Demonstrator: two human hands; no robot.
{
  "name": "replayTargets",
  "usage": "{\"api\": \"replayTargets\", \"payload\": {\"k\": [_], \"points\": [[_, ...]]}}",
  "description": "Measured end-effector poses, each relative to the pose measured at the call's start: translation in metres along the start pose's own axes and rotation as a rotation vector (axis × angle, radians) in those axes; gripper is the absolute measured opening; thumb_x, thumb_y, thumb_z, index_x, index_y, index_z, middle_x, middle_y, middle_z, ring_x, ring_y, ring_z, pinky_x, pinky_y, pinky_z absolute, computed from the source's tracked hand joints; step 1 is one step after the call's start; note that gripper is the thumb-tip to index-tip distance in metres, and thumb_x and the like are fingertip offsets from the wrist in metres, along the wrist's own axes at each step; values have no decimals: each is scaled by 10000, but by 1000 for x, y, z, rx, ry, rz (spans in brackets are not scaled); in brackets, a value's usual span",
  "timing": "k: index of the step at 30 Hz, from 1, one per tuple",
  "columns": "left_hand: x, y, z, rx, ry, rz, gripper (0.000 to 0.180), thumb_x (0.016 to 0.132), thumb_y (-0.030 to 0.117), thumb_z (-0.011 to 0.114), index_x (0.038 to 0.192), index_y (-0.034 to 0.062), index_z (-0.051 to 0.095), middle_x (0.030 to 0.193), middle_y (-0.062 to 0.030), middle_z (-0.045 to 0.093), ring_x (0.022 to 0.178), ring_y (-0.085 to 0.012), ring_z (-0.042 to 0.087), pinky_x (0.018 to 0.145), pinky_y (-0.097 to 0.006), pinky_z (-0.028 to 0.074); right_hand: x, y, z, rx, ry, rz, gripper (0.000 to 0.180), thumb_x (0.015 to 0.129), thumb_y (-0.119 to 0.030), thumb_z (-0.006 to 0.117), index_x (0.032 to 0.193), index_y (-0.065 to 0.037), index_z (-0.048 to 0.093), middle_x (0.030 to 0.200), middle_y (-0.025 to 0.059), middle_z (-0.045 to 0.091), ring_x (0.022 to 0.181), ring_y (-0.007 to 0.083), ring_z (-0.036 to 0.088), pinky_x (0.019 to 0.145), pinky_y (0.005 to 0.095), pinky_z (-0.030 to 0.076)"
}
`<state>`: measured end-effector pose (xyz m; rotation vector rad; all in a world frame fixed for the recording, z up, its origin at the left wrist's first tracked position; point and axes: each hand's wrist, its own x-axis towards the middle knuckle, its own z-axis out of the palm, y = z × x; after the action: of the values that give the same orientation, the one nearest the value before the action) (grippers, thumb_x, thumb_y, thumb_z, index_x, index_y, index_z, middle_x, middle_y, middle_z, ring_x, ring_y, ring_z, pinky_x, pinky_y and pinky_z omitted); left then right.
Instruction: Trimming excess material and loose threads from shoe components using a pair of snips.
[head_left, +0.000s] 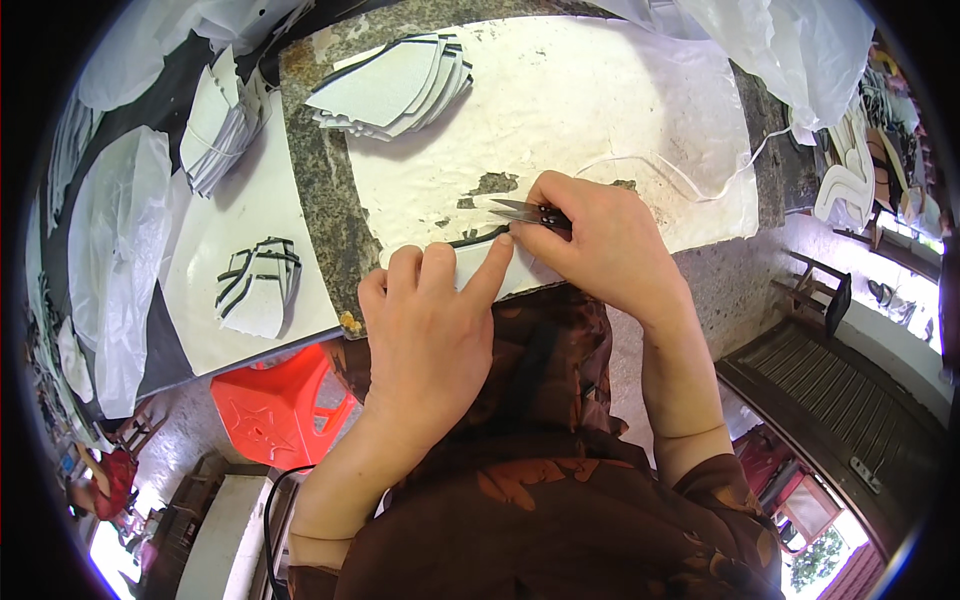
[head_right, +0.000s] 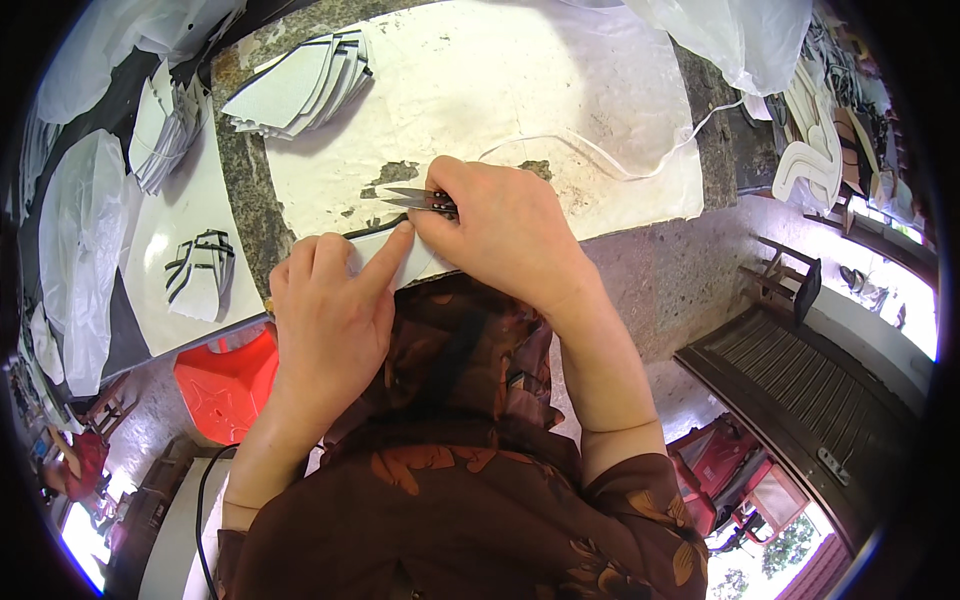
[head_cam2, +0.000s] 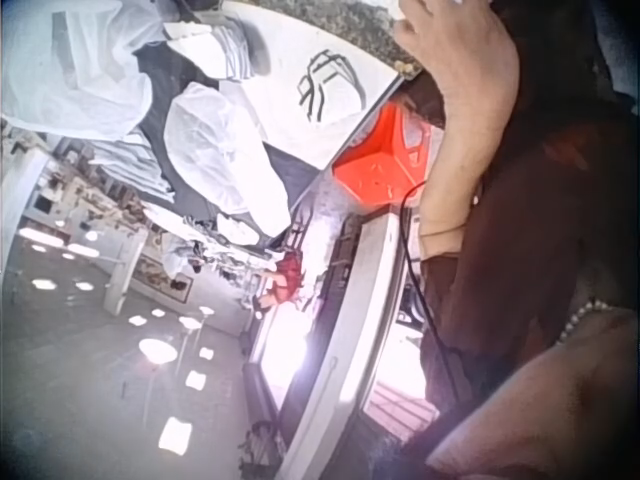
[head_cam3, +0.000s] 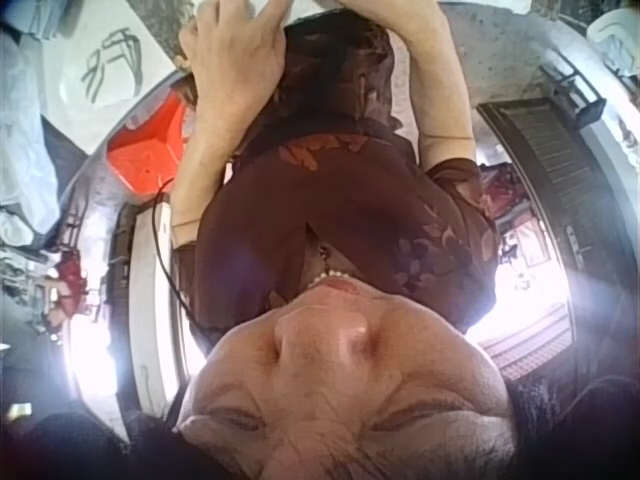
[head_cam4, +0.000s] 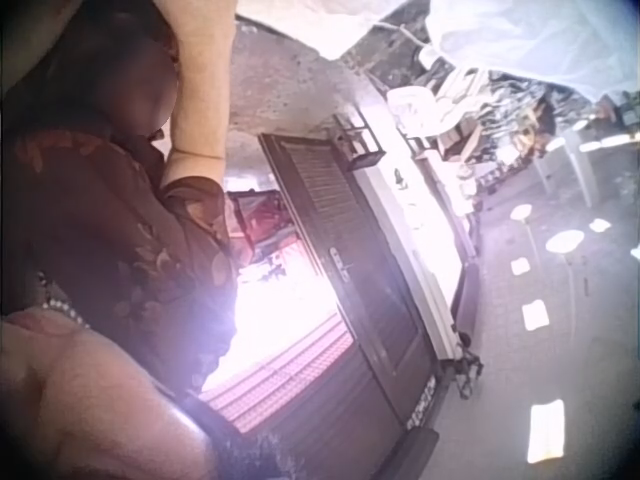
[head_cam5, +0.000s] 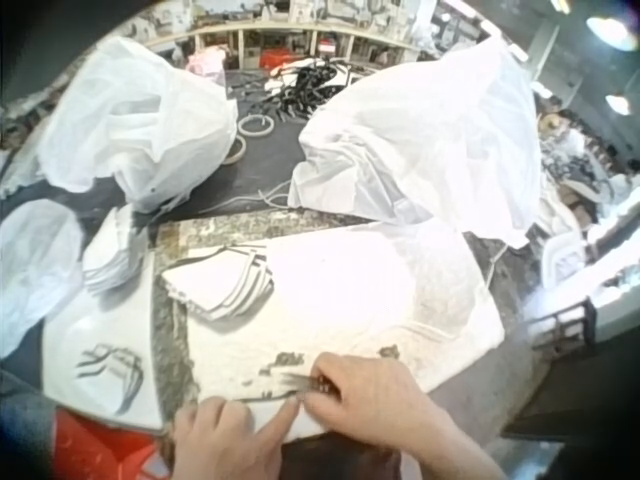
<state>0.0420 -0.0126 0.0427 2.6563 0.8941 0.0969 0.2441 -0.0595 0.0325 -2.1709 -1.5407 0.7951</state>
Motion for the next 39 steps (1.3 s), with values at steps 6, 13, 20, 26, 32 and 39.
{"api": "replayTargets", "payload": {"k": [6, 13, 20, 26, 32, 39], "points": [[0, 0, 1, -97, -7, -81, 556, 848, 129, 738, 1395, 161, 644, 1064, -105, 551, 1066, -321, 538, 899, -460, 405, 3, -1, -1, 18, 0, 4, 272, 862, -304, 733, 934, -50, 667, 781, 151, 688, 721, 365, 664, 656, 436, 505], [-11, -5, 14, -109, 83, -79, 568, 852, 160, 762, 1394, 80, 612, 1315, -119, 546, 1190, -333, 497, 1004, -478, 375, -2, 2, 2, 62, -13, 42, 274, 883, -292, 739, 975, -44, 671, 839, 159, 704, 780, 359, 680, 697, 436, 511], [-20, -10, 24, -167, 177, -25, 686, 836, 155, 778, 1482, 108, 552, 1322, -94, 555, 1172, -310, 500, 1014, -461, 355, -19, 4, -13, 357, -154, 89, 288, 887, -218, 760, 1076, -13, 690, 845, 83, 708, 755, 162, 641, 726, 322, 512], [-21, -16, 27, -272, 269, -31, 754, 793, 188, 822, 1495, 133, 551, 1230, -76, 582, 1120, -288, 525, 998, -447, 355, -20, 3, -8, 416, -212, 95, 306, 852, -265, 746, 1004, -2, 710, 780, 165, 691, 732, 275, 671, 706, 374, 515], [-12, -24, 0, -374, 188, -46, 379, 809, 206, 836, 1160, 111, 727, 1100, -75, 615, 1050, -268, 551, 934, -419, 399, -20, -6, -15, 654, -363, 124, 241, 870, -227, 750, 952, -7, 694, 748, 27, 625, 716, 98, 543, 671, 282, 455], [3, -34, -25, -1046, -268, -254, 154, 898, 136, 788, 841, 19, 706, 774, -12, 623, 732, -95, 555, 672, -258, 428, -20, -5, -19, 746, -483, 52, 235, 872, -240, 765, 948, -27, 702, 758, -28, 592, 743, 60, 503, 667, 257, 420]]}}
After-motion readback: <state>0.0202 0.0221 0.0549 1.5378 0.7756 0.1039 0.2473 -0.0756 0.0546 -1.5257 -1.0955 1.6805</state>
